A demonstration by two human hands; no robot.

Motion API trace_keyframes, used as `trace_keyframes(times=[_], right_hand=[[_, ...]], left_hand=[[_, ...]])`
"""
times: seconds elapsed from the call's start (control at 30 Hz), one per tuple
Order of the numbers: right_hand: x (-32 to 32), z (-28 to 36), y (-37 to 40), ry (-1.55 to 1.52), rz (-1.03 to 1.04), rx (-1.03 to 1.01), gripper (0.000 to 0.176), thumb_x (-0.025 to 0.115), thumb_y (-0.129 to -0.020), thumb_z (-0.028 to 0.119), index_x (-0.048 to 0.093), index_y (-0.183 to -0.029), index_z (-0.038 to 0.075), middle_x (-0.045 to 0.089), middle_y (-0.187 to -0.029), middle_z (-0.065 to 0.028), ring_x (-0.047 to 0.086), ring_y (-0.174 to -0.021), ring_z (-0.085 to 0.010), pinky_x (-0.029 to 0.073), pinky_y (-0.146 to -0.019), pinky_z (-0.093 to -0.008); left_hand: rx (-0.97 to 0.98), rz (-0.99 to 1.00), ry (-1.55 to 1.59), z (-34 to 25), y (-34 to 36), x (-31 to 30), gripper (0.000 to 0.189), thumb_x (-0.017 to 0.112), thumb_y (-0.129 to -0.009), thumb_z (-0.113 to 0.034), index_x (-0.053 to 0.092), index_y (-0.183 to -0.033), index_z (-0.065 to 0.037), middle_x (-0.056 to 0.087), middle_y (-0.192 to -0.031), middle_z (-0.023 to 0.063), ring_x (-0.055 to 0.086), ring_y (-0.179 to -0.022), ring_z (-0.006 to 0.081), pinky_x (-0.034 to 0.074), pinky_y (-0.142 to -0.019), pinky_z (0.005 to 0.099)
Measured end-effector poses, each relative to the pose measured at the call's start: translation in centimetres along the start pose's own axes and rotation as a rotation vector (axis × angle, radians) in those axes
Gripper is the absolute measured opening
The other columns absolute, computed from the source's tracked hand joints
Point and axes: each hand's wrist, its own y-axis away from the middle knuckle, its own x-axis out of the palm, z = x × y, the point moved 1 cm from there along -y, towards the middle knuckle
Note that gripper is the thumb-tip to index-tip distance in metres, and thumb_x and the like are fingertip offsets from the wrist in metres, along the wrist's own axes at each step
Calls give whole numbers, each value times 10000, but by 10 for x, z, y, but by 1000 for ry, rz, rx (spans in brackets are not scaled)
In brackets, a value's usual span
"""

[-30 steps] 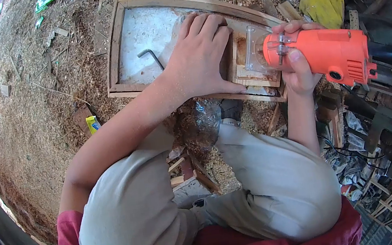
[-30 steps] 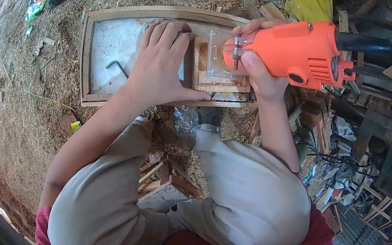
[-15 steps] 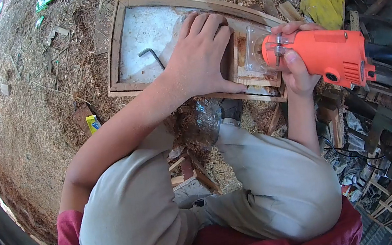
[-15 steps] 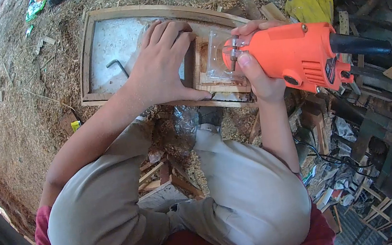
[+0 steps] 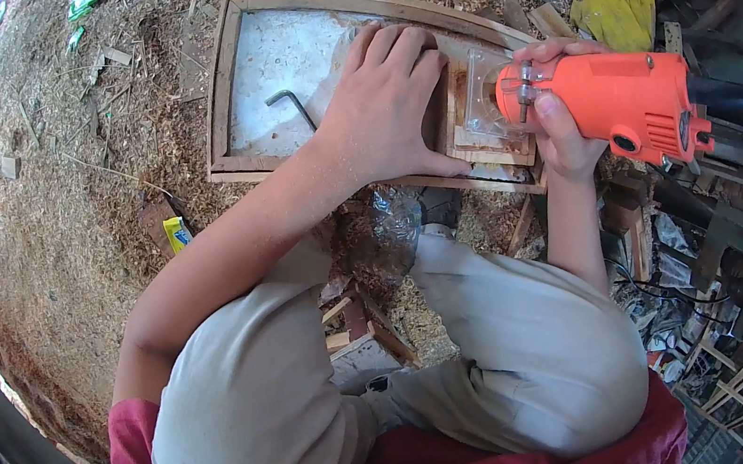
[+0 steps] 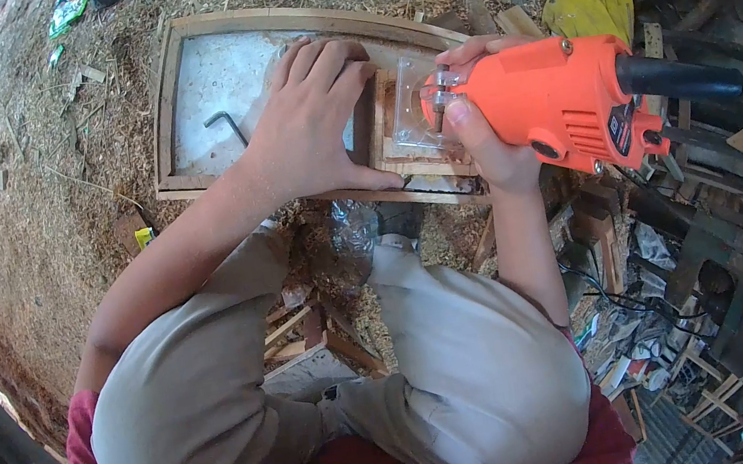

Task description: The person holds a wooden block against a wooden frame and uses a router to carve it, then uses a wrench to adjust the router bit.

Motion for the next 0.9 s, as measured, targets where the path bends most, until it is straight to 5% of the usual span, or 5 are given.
trace_keyframes(times=[0.63, 0.9], right_hand=[[4, -2, -9, -16, 13, 25, 552, 676, -824, -40, 426, -1309, 36, 586, -1176, -196, 634, -1076, -269, 586, -883, -437], [3, 2, -2, 7, -40, 15, 540, 680, -813, 43, 456, -1304, 25, 600, -1143, -187, 634, -1077, -322, 548, -939, -497]], left_hand=[[-5, 28, -47, -2, 1, -2, 1011, 848, -526, -690, 594, -1169, 49, 529, -1212, 188, 478, -1268, 391, 306, -1171, 528], [-12, 28, -38, -2, 1, -2, 1007, 864, -519, -669, 601, -1171, 53, 531, -1237, 191, 475, -1278, 391, 305, -1171, 517]])
